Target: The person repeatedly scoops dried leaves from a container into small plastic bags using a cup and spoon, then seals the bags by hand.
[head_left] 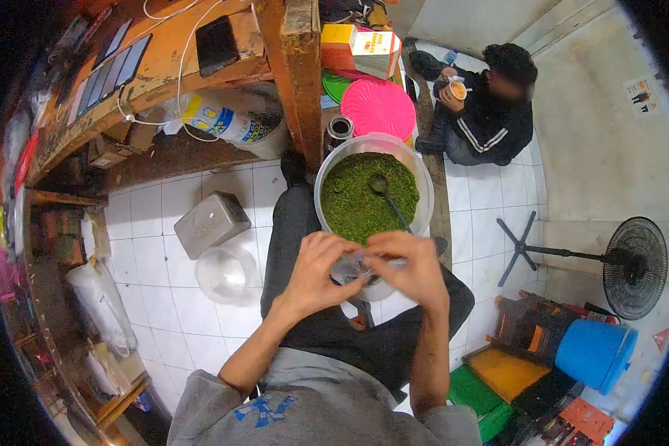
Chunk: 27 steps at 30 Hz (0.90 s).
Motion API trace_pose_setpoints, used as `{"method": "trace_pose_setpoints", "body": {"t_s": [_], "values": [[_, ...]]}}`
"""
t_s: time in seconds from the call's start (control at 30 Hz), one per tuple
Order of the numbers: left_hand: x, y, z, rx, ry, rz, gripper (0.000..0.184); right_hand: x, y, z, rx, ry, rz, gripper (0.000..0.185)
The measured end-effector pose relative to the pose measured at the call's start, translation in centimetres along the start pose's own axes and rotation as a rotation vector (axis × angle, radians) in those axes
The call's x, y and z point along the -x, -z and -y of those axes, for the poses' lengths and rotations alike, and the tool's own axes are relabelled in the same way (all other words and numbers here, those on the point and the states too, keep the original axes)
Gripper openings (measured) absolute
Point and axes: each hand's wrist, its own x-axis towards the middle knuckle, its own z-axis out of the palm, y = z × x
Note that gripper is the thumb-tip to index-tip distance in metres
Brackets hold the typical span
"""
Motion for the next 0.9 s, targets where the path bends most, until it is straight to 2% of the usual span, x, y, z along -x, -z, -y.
{"method": "trace_pose_setpoints", "body": {"t_s": [0.03, 0.07, 0.13, 0.17, 0.23, 0.27, 0.33, 0.37, 0.4, 0.47, 0.53, 0.6, 0.63, 0.73, 0.8, 0.87, 0.9], "values": [[0.0, 0.2, 0.1, -0.002, 0.002, -0.004, 0.058, -0.6, 0.4, -0.8, -0.082, -0.079, -0.092, 0.017], [0.0, 0.5, 0.2, 0.026, 0.043, 0.0, 0.058, -1.6, 0.4, -2.4, -0.082, -0.075, -0.088, 0.017], [0.0, 1.1, 0.1, 0.053, 0.08, 0.005, 0.058, -3.1, -0.2, -6.7, 0.659, -0.09, -0.316, 0.018], [-0.1, 1.5, -0.2, 0.068, 0.114, -0.03, 0.058, -3.2, -0.5, -7.8, 0.658, -0.084, -0.322, 0.018], [0.1, 2.6, 0.3, 0.074, 0.148, -0.07, 0.059, -4.0, -1.2, -9.3, 0.773, -0.345, -0.005, 0.021], [0.5, 3.1, 0.9, 0.069, 0.158, -0.085, 0.06, -4.6, -1.2, -9.6, 0.77, -0.333, 0.0, 0.021], [1.5, 3.7, 1.5, 0.066, 0.188, -0.097, 0.06, -4.8, -1.4, -10.0, 0.662, -0.145, -0.26, 0.022], [1.5, 3.8, 1.7, 0.099, 0.223, -0.141, 0.061, -5.5, -1.9, -9.7, 0.645, -0.154, -0.298, 0.024], [1.3, 3.9, 1.9, 0.131, 0.25, -0.184, 0.062, -5.8, -2.8, -10.2, 0.644, -0.161, -0.304, 0.024], [1.3, 4.2, 2.0, 0.167, 0.28, -0.193, 0.062, -6.5, -4.4, -10.9, 0.671, -0.077, -0.127, 0.023], [1.7, 4.8, 2.4, 0.055, 0.256, -0.251, 0.062, -5.1, -4.1, -10.2, 0.609, 0.013, -0.083, 0.025], [2.1, 5.4, 3.3, 0.015, 0.285, -0.278, 0.062, -3.9, -2.6, -9.0, 0.454, -0.086, -0.075, 0.023], [2.2, 5.4, 3.7, -0.024, 0.29, -0.283, 0.062, -4.2, -2.2, -8.0, 0.579, -0.153, -0.092, 0.02], [1.5, 4.8, 4.1, -0.04, 0.301, -0.295, 0.062, -3.6, -3.8, -8.9, 0.565, -0.184, -0.108, 0.02], [1.0, 4.8, 3.7, -0.092, 0.281, -0.292, 0.062, -3.2, -4.6, -9.0, 0.462, -0.124, -0.087, 0.02], [0.5, 5.1, 3.6, -0.154, 0.256, -0.289, 0.063, -3.3, -4.5, -7.8, 0.228, -0.257, -0.056, 0.024], [0.2, 5.2, 3.7, -0.175, 0.234, -0.291, 0.064, -3.7, -3.9, -7.2, 0.182, -0.491, 0.014, 0.027]]}}
